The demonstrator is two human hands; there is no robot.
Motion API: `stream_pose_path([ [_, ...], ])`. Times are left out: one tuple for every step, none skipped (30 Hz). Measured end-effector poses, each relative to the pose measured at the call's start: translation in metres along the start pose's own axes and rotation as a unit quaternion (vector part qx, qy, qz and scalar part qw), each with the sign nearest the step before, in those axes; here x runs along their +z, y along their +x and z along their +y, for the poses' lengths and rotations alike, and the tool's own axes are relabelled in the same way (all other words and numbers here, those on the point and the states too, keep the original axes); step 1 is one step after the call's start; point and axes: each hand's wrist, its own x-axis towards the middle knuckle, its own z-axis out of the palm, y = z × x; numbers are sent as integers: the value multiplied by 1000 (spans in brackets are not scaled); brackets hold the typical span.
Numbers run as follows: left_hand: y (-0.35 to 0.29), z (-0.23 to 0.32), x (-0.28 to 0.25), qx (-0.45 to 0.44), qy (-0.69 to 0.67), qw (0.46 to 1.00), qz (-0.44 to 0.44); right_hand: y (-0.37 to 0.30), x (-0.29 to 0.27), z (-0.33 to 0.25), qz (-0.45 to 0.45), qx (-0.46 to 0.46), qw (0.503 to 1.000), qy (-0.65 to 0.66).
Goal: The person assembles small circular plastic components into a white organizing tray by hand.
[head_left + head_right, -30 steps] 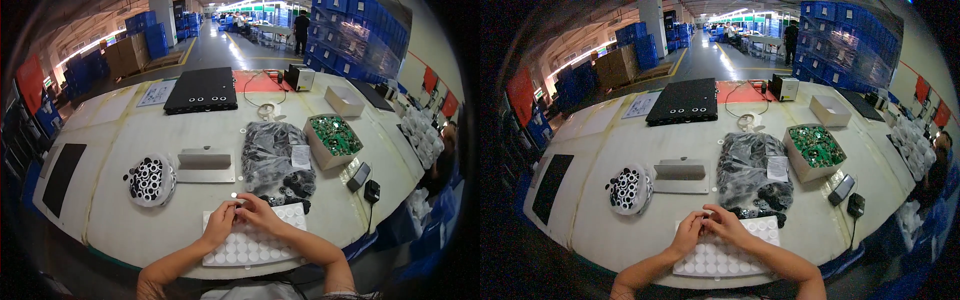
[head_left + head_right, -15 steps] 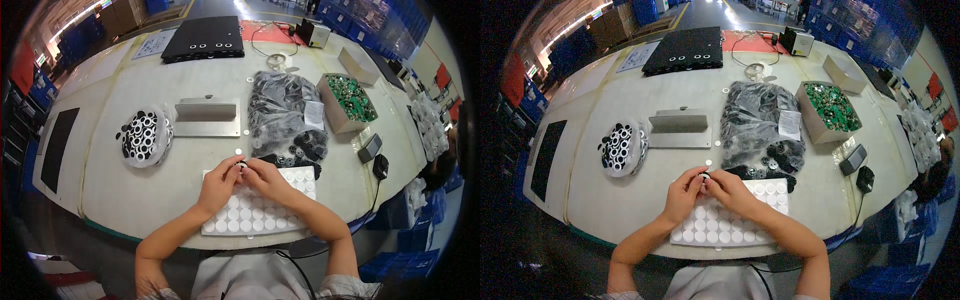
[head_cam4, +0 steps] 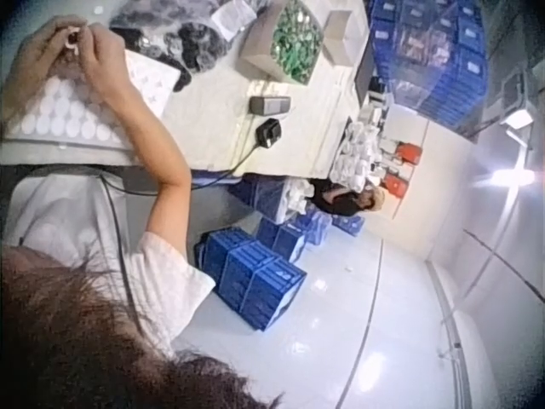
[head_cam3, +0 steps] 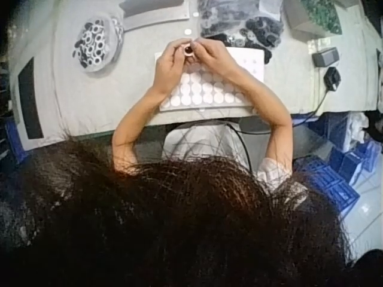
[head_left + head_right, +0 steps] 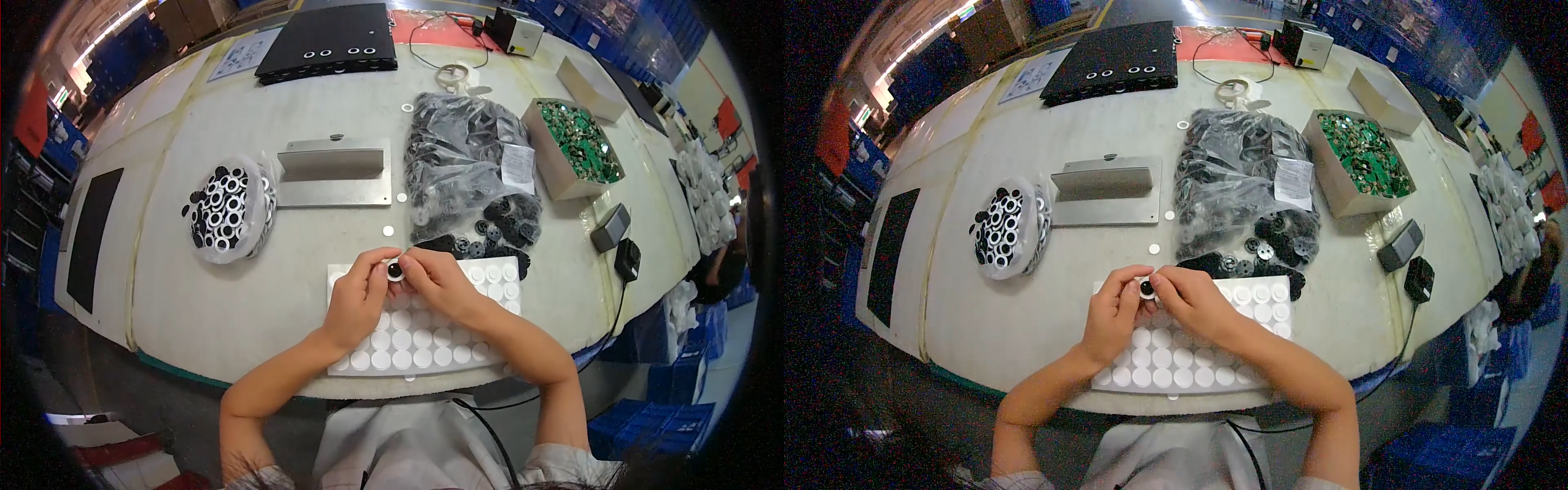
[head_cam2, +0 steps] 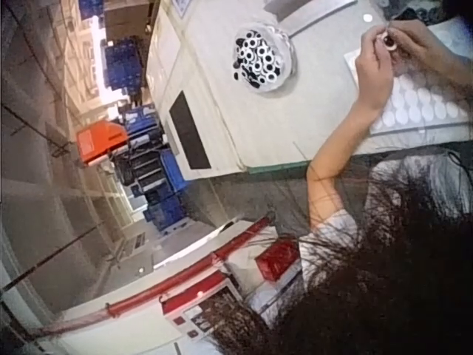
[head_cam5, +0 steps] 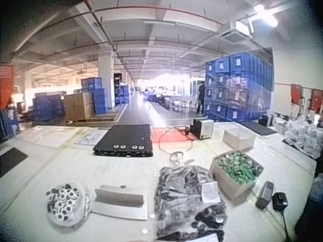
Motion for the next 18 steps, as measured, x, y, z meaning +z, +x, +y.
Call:
stream_pose_path([
  [0,-1,2,2,-24,1000,14,1,0,1,-5,4,1000,4],
  [0,-1,4,3,-49,998,29,1,-1,1,-5,4,1000,4],
  [0,0,4,4,-49,998,28,0,-1,0,-5,0,1000,-9],
  [0,1,4,-1,-60,998,35,0,-2,-1,-6,-4,1000,-21],
  [0,2,4,-6,-71,997,41,0,-2,-1,-4,-4,1000,-22],
  [0,2,4,-5,-72,997,39,0,-4,0,-21,-3,999,-43],
  [-1,0,2,1,-52,997,53,0,-5,0,-38,-1,997,-64],
  [-2,-2,-2,6,-31,997,67,0,-5,-1,-35,-1,997,-66],
  [1,-7,-12,62,27,992,107,0,-4,-3,-10,-16,998,-57],
  [7,-2,-24,117,83,979,142,-3,-5,-6,20,-30,998,-48],
  [10,8,-40,120,51,970,207,-3,-16,-7,70,-12,993,-92],
  [14,28,-61,126,21,955,269,-5,-29,-3,116,-20,980,-158],
  [20,30,-88,128,36,933,334,-7,-45,6,164,-27,960,-226],
  [21,33,-116,114,65,925,356,-10,-58,14,155,-22,933,-323],
  [26,30,-141,97,91,918,374,-17,-74,24,145,-11,897,-418],
  [29,21,-176,73,146,913,374,-20,-83,27,76,46,893,-441],
  [36,4,-209,46,202,905,372,-20,-86,28,73,47,895,-437],
  [43,-8,-233,39,277,891,358,-20,-88,27,37,34,896,-442],
])
